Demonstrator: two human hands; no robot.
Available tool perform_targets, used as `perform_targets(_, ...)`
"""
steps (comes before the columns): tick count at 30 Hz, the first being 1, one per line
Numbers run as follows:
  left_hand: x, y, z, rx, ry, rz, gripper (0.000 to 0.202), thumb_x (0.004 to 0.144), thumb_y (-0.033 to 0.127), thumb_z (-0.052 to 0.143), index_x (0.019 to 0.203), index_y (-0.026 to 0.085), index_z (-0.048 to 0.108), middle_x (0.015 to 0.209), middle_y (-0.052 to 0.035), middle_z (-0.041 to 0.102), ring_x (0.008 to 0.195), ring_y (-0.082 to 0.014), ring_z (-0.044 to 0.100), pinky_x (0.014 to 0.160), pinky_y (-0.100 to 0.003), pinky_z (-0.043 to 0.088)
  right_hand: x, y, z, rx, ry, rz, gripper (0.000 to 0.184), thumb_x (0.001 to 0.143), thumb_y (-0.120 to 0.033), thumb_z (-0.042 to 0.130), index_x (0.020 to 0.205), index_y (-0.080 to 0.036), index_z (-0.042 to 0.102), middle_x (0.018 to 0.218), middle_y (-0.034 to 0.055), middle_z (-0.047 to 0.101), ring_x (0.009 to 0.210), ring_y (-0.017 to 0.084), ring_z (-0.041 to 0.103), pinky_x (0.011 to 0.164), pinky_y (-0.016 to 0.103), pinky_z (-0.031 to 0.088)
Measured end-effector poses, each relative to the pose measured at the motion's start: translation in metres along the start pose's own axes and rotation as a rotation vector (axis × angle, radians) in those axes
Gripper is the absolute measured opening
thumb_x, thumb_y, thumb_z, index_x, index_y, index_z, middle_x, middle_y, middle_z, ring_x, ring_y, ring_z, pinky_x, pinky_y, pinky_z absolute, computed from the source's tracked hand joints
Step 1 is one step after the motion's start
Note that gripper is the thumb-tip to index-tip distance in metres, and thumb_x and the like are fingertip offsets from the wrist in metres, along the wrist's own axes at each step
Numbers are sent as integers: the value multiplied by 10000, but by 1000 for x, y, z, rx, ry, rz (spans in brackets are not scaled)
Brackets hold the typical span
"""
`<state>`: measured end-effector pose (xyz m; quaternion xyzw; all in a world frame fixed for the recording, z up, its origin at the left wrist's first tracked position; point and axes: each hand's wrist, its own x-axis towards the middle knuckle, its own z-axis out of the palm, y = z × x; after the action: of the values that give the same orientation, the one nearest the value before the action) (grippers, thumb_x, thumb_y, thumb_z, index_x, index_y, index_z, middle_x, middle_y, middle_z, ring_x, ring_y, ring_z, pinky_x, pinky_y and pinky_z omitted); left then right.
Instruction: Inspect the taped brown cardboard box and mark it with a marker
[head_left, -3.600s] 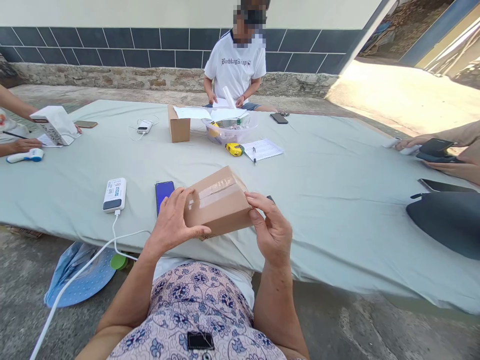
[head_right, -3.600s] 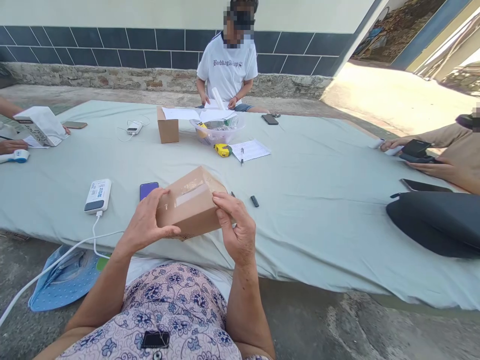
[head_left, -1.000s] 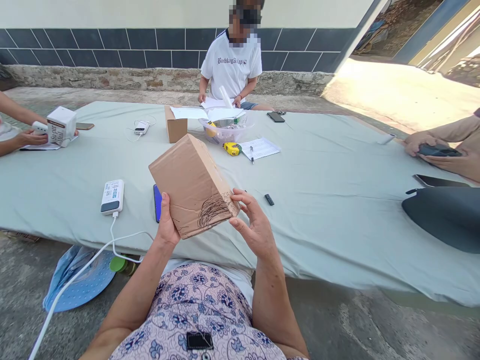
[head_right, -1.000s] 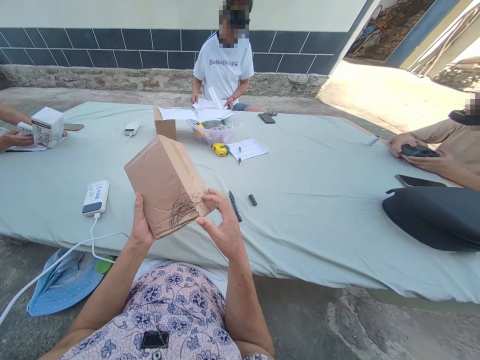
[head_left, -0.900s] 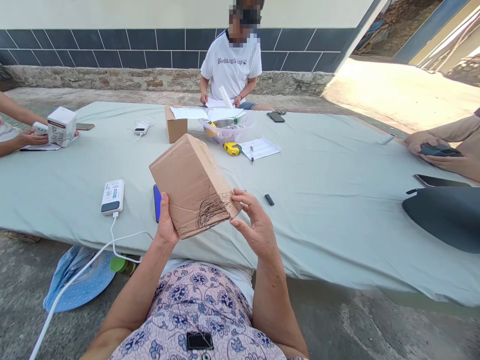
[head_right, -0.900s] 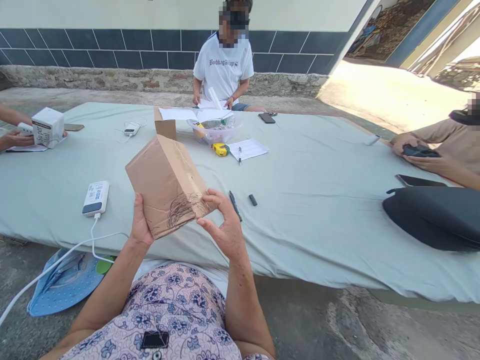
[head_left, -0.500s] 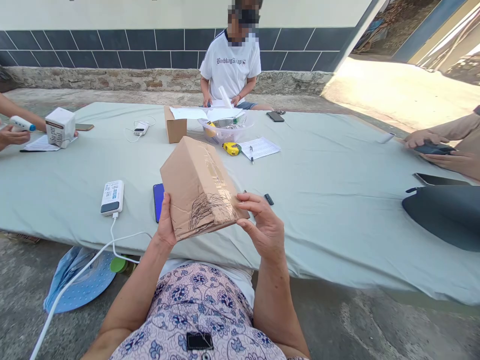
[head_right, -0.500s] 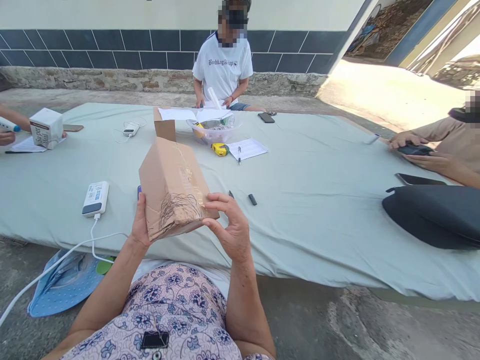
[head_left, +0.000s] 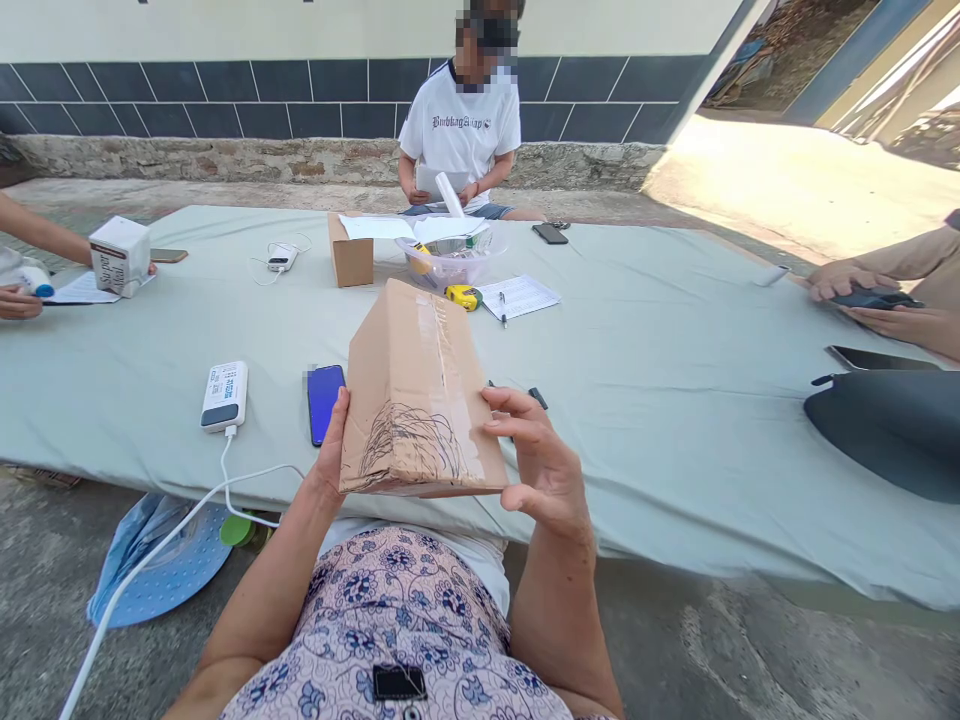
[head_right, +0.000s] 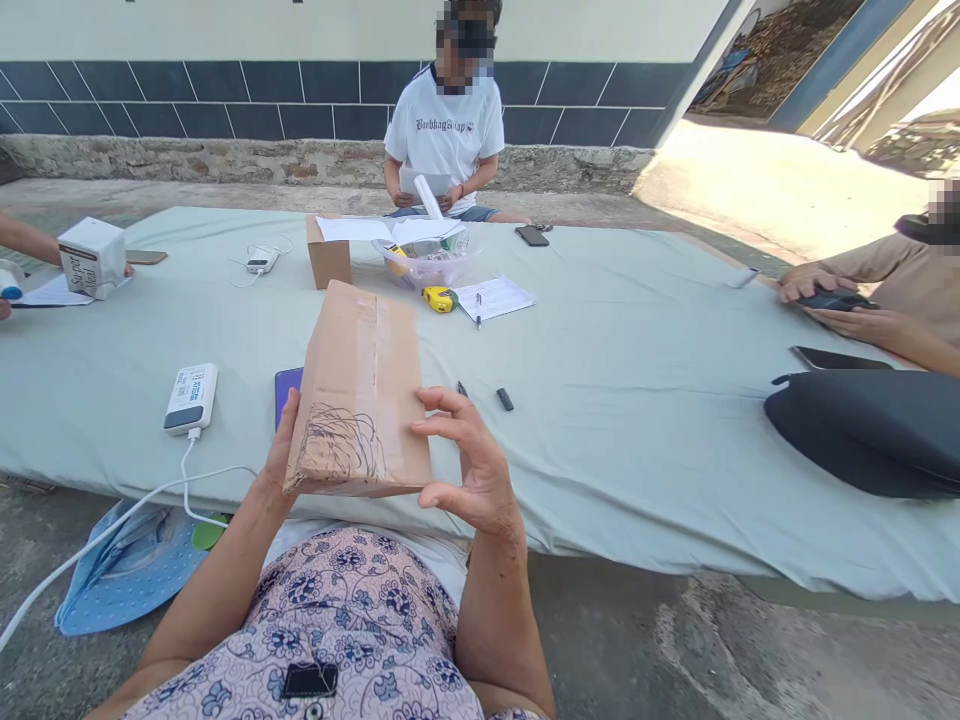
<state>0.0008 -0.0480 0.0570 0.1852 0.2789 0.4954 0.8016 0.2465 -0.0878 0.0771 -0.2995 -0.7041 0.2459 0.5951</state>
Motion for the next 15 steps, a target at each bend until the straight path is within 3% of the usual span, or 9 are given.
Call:
perform_targets(4, -2, 0, 1, -65, -3, -55, 718, 1011, 646, 426, 1465, 105, 557, 1265, -158, 756, 1245, -311, 692, 1104, -433, 534, -1, 3, -1, 26, 9, 35, 614, 735, -793, 722, 1132, -326, 764, 1376, 106, 652, 1301, 365, 604, 1099, 553, 502)
perform_targets(8, -9, 0, 5, -89, -71, -180, 715, 1018, 627, 437, 1501, 108, 521, 1257, -157, 760, 1205, -315, 713, 1092, -439, 530, -1, 10, 2, 72, 152, 80, 583, 790, -694, 753, 1266, -363, 697, 1490, 79, 580, 1411, 337, 525, 1098, 484, 501)
perform_targets(12, -15, 0, 10, -62, -108, -268, 716, 1011, 611, 472, 1509, 98, 515, 1229, -156, 773, 1204, -322, 716, 1095, -427, 519, -2, 20, 1, 111, 258, 147, 808, 742, -717, 782, 1452, -413, 543, 1629, 52, 464, 1490, 334, 453, 1136, 478, 469)
perform_targets(15, -17, -1, 11, -27, -80, -322, 711, 1018, 606, 460, 1509, 95, 516, 1205, -147, 784, 1200, -314, 720, 1098, -413, 514, -2, 22, 1, 175, 279, 190, 905, 731, -746, 767, 1514, -411, 461, 1623, 64, 480, 1507, 348, 440, 1166, 513, 440)
